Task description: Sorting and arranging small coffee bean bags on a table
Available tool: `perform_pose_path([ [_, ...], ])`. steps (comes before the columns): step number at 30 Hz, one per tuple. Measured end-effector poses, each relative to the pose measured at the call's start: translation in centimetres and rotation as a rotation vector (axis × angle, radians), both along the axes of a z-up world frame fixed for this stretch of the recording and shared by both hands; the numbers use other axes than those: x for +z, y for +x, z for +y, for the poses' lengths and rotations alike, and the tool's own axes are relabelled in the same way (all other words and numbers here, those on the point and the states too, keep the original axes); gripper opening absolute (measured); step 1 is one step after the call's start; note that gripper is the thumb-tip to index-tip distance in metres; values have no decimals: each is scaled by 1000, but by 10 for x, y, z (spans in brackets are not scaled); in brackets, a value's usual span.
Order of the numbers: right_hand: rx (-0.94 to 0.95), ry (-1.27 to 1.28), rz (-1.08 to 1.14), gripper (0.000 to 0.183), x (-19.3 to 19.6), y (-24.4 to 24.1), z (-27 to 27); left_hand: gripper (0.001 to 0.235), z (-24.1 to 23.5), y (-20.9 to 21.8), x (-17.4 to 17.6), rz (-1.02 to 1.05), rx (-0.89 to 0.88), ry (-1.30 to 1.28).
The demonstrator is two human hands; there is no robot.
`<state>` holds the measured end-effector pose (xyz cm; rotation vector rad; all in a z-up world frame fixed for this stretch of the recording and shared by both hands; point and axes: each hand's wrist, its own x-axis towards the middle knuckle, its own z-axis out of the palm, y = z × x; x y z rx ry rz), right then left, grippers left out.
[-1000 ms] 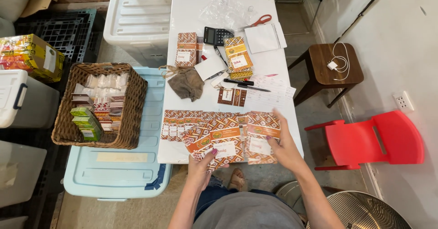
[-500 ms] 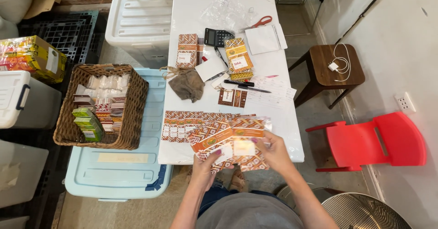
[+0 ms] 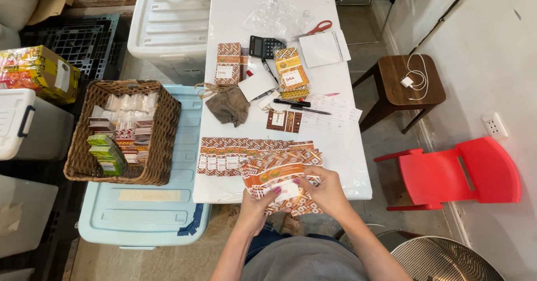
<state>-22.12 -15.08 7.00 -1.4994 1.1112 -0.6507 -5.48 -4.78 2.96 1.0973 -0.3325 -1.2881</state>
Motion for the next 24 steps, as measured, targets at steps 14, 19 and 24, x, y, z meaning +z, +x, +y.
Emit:
perform_pose_path([
  [14, 109, -54, 71, 37, 15, -14, -11, 51, 1, 6, 16, 132, -33, 38],
  [19, 10, -22, -102, 16, -17, -6, -2, 40, 1, 3, 2, 21, -51, -19],
  [24, 155, 249, -28, 27, -13, -22, -12, 45, 4, 12, -6, 57, -1, 1],
])
